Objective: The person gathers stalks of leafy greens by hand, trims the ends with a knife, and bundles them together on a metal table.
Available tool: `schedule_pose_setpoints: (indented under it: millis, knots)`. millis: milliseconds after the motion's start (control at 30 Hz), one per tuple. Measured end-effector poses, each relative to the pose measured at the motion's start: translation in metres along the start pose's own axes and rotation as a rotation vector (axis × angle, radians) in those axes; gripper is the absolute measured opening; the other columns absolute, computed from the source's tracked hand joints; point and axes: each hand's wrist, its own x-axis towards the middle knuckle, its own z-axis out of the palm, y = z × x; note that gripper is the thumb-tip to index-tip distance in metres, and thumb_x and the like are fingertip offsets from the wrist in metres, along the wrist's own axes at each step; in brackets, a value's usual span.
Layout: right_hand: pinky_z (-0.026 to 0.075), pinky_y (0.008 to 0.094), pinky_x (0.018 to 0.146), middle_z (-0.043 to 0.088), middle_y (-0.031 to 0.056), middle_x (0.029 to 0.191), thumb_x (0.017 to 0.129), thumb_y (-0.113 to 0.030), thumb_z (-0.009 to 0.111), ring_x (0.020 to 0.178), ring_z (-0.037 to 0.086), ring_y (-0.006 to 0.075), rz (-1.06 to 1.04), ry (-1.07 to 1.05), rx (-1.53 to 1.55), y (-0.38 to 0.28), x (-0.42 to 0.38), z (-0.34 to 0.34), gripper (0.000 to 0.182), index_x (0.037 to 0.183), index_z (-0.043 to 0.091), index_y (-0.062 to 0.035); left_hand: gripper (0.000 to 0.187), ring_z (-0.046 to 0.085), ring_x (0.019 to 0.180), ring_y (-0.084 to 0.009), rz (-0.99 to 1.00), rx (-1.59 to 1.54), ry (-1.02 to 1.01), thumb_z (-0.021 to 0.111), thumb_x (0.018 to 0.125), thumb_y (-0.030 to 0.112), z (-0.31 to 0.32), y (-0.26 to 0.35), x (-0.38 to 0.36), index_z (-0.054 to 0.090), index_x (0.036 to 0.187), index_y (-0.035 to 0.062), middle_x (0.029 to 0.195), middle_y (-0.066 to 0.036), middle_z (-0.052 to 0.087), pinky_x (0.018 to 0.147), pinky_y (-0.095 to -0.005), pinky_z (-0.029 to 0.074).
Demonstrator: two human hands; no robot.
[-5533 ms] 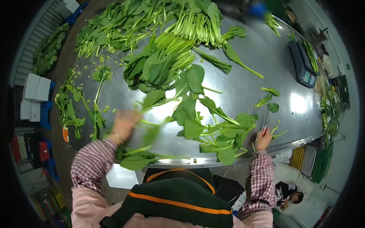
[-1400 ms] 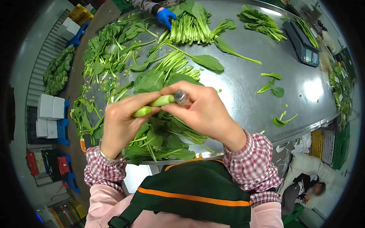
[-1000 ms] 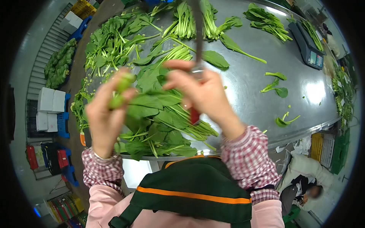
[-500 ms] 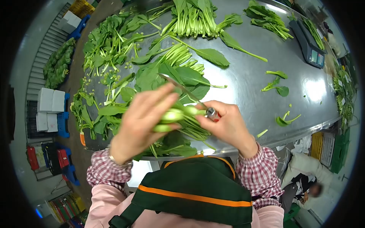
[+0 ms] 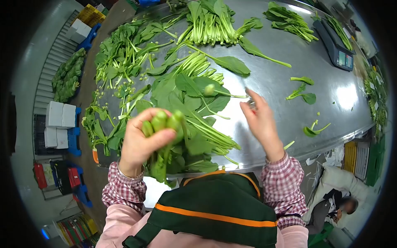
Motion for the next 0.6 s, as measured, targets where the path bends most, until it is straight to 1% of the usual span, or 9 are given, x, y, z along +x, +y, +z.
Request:
schedule_pose_setpoints:
  millis: [33,100,133,233,300,367,400,500,600]
  knots:
    - [0.046,0.0246,0.053,0.063,0.0053,0.080,0.080,-0.013,0.065,0.061,0.058,0.0116,-0.009,-0.005,0.002,0.005,0.000,-0.002,0.029,0.107,0.062,-0.0034,0.035,0.059,0.079,-0.0072,0.039,-0.035,0.081,0.076,0.075,0.014,-0.007,0.001,0.001,0.060,0.104,0.0040,0.093,-0.002,0.065,0.070,-0.0223,0.049]
    - [0.040,0.0221,0.049,0.061,0.0004,0.068,0.084,-0.020,0.064,0.054,0.052,0.0063,0.563,-0.380,0.317,0.006,-0.009,-0.005,0.026,0.100,0.063,-0.0004,0.033,0.059,0.074,-0.0084,0.123,-0.113,0.165,0.076,0.075,0.017,-0.031,-0.006,0.006,0.059,0.101,0.0044,0.091,-0.001,0.064,0.067,-0.0220,0.048]
    - [0.036,0.0208,0.047,0.058,-0.0040,0.060,0.084,-0.021,0.064,0.050,0.046,0.0027,0.594,-0.414,0.461,0.002,-0.017,0.002,0.022,0.093,0.065,-0.0007,0.033,0.059,0.071,-0.0089,0.172,-0.156,0.169,0.077,0.075,0.018,-0.044,-0.012,0.010,0.059,0.099,0.0045,0.089,-0.001,0.064,0.065,-0.0219,0.048]
    - [0.042,0.0230,0.053,0.062,0.0018,0.066,0.082,-0.019,0.064,0.055,0.052,0.0060,0.366,-0.367,0.090,0.051,-0.040,0.034,0.022,0.094,0.066,-0.0002,0.030,0.058,0.068,-0.0099,0.118,-0.188,0.225,0.072,0.078,0.021,-0.053,0.002,0.011,0.058,0.098,0.0036,0.083,-0.002,0.062,0.059,-0.0224,0.047]
    - [0.044,0.0242,0.058,0.064,0.0048,0.072,0.081,-0.019,0.065,0.060,0.056,0.0088,0.374,-0.393,0.102,0.054,-0.052,0.030,0.025,0.098,0.066,-0.0006,0.028,0.057,0.066,-0.0108,0.091,-0.162,0.347,0.066,0.081,0.018,-0.062,0.005,0.008,0.057,0.100,0.0010,0.083,-0.005,0.062,0.055,-0.0236,0.046]
    - [0.049,0.0279,0.073,0.067,0.0111,0.088,0.079,-0.020,0.066,0.077,0.063,0.0165,0.448,-0.486,0.083,0.058,-0.065,0.023,0.035,0.109,0.063,-0.0020,0.052,0.052,0.064,-0.0096,0.165,-0.175,0.391,0.065,0.081,0.013,-0.079,0.002,0.003,0.044,0.126,0.0002,0.089,-0.006,0.060,0.054,-0.0223,0.044]
    - [0.049,0.0279,0.073,0.067,0.0111,0.088,0.079,-0.020,0.066,0.077,0.063,0.0165,0.457,-0.483,0.079,0.065,-0.073,0.023,0.035,0.109,0.063,-0.0020,0.061,0.050,0.064,-0.0093,0.207,-0.173,0.399,0.064,0.081,0.011,-0.083,0.003,0.001,0.037,0.135,0.0013,0.090,-0.007,0.058,0.055,-0.0215,0.042]
    - [0.048,0.0319,0.075,0.066,0.0117,0.088,0.075,-0.021,0.071,0.080,0.062,0.0211,0.464,-0.630,-0.017,0.088,-0.087,0.036,0.036,0.106,0.063,-0.0028,0.073,0.048,0.065,-0.0087,0.197,-0.042,0.397,0.064,0.081,0.009,-0.091,-0.011,0.006,0.025,0.142,0.0045,0.089,-0.006,0.057,0.059,-0.0211,0.042]
    - [0.047,0.0278,0.066,0.065,0.0079,0.082,0.074,-0.019,0.073,0.069,0.059,0.0156,0.250,-0.479,-0.053,0.083,-0.084,0.036,0.032,0.100,0.064,-0.0025,0.052,0.054,0.081,-0.0072,0.063,0.172,0.338,0.067,0.082,0.009,-0.069,-0.010,-0.001,0.046,0.129,0.0016,0.096,-0.005,0.058,0.071,-0.0228,0.046]
